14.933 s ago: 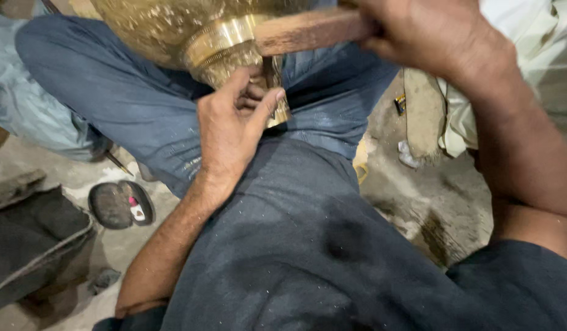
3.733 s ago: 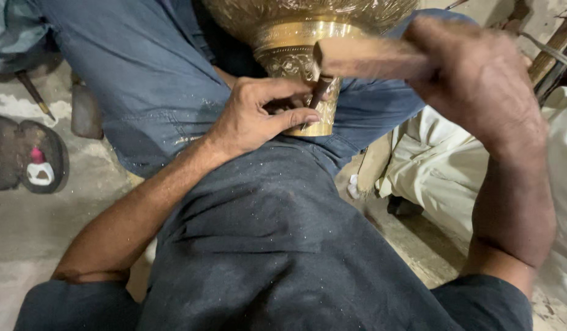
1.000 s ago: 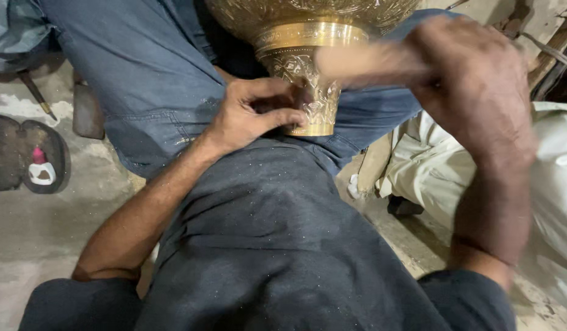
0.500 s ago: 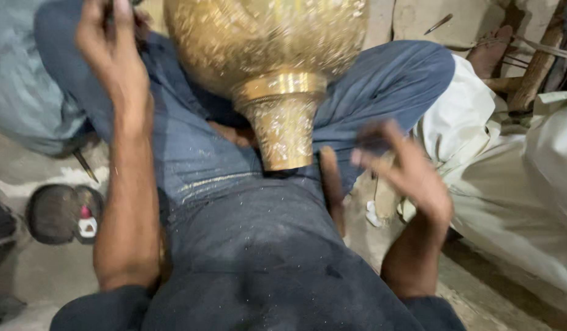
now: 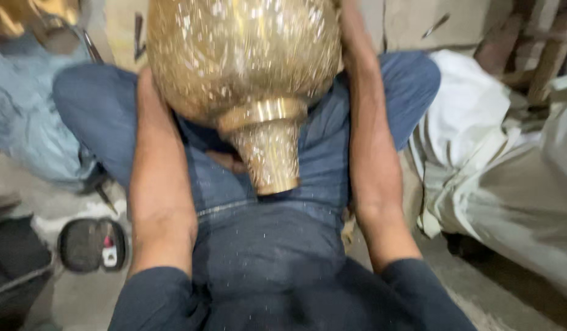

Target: The person sits cross-legged on the floor with a large engraved brass vase resting on their lap. They hold a chisel against the vase's flared base and repeatedly strike it with a wooden mallet, repositioning the chisel around the rim to work the decorated metal surface.

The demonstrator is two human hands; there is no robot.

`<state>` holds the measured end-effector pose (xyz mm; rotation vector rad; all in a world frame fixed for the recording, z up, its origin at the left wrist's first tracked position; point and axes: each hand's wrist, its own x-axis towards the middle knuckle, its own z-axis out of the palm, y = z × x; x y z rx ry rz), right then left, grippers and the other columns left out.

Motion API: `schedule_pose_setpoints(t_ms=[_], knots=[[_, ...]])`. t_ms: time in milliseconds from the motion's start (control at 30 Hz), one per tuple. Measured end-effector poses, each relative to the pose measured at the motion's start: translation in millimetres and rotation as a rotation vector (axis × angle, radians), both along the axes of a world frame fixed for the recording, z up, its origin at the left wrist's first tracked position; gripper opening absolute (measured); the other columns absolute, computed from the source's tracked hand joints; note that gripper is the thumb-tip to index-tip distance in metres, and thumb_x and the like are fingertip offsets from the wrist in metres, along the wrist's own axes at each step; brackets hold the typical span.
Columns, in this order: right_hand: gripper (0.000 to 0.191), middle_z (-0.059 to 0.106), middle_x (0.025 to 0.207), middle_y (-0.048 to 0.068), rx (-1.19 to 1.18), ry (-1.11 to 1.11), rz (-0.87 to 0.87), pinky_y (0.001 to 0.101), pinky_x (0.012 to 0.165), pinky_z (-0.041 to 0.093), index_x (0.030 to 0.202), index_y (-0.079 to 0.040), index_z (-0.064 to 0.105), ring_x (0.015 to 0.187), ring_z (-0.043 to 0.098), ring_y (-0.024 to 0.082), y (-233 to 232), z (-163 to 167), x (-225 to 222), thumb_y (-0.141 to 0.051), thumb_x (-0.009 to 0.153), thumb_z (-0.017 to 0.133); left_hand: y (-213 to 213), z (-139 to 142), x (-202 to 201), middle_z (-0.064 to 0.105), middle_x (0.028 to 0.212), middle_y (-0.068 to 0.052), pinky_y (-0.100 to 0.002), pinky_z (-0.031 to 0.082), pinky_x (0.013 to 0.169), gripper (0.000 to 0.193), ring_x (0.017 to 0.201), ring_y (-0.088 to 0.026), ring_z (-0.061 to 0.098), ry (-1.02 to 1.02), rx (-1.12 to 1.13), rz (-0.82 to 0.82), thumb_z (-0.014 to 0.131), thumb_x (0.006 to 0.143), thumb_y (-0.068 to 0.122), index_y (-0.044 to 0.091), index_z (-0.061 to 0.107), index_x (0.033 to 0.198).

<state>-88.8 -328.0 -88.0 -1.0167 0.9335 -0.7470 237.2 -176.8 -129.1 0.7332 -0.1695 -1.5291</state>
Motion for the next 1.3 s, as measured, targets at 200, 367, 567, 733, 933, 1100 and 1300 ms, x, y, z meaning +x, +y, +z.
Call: schedule_pose_setpoints(t_ms=[200, 367, 567, 733, 933, 1100, 1300], knots=[[0.06, 0.07, 0.131, 0.011, -0.057, 0.014, 0.018, 0.034, 0.098, 0.062, 0.138, -0.003, 0.06, 0.117, 0.071, 0.02, 1.1, 10.2, -13.3, -0.05, 0.104, 0.048, -17.2, -6.6, -0.3, 0.068, 0.14, -0.019, -0.04, 0.058, 0.109, 0.046, 0.125, -0.028, 0.069, -0.071, 0.075, -0.033, 0.059, 0.11, 0.023, -0.006, 0.057, 0.145], [0.056, 0.073, 0.113, 0.011, 0.053, -0.059, -0.061, 0.037, 0.082, 0.062, 0.13, 0.004, 0.065, 0.094, 0.07, 0.019, 6.2, 8.2, -4.8, -0.045, 0.106, 0.054, -22.5, 1.9, 2.9, 0.066, 0.147, -0.014, -0.037, 0.056, 0.116, 0.047, 0.132, -0.023, 0.067, -0.142, -0.132, -0.104, 0.059, 0.114, 0.023, -0.001, 0.053, 0.153], [0.054, 0.076, 0.103, 0.011, 0.303, -0.115, -0.05, 0.0397, 0.078, 0.064, 0.125, 0.001, 0.067, 0.084, 0.074, 0.02, 8.6, -11.5, -3.5, -0.046, 0.103, 0.049, -23.4, 29.9, 28.6, 0.075, 0.102, -0.009, -0.031, 0.06, 0.074, 0.033, 0.086, -0.019, 0.072, -0.517, -0.023, 0.099, 0.054, 0.112, 0.029, 0.0, 0.07, 0.111], [0.045, 0.076, 0.102, 0.01, 0.292, 0.26, 0.124, 0.0389, 0.07, 0.064, 0.124, 0.003, 0.067, 0.08, 0.074, 0.018, -2.8, -29.2, -8.7, -0.037, 0.105, 0.057, -16.5, 44.1, 47.0, 0.056, 0.073, 0.002, -0.027, 0.035, 0.053, 0.021, 0.061, -0.011, 0.047, -0.821, -0.035, 0.283, 0.063, 0.11, 0.022, 0.007, 0.066, 0.095], [0.045, 0.074, 0.104, 0.01, 0.216, 0.279, -0.062, 0.0389, 0.073, 0.062, 0.125, 0.003, 0.065, 0.083, 0.073, 0.019, -7.8, -24.6, -5.1, -0.036, 0.105, 0.057, -37.1, 15.6, 43.1, 0.069, 0.093, -0.008, -0.032, 0.055, 0.073, 0.019, 0.081, -0.018, 0.065, -0.756, -0.212, 0.447, 0.07, 0.114, 0.014, -0.001, 0.069, 0.101], [0.044, 0.073, 0.107, 0.011, 0.164, 0.334, -0.153, 0.0389, 0.076, 0.061, 0.127, 0.002, 0.064, 0.086, 0.071, 0.019, -14.3, -16.2, -2.8, -0.036, 0.105, 0.057, -33.5, 12.2, 41.6, 0.074, 0.099, -0.009, -0.034, 0.06, 0.079, 0.02, 0.09, -0.019, 0.071, -0.614, 0.042, 0.108, 0.067, 0.109, 0.018, -0.001, 0.071, 0.104], [0.044, 0.071, 0.11, 0.011, 0.168, 0.314, -0.115, 0.039, 0.079, 0.06, 0.129, 0.002, 0.062, 0.09, 0.07, 0.02, -16.6, -9.8, 4.4, -0.035, 0.105, 0.058, -32.8, 25.7, 33.7, 0.07, 0.097, -0.006, -0.033, 0.057, 0.076, 0.023, 0.087, -0.017, 0.067, -0.54, 0.022, -0.011, 0.059, 0.112, 0.021, 0.002, 0.068, 0.104]])
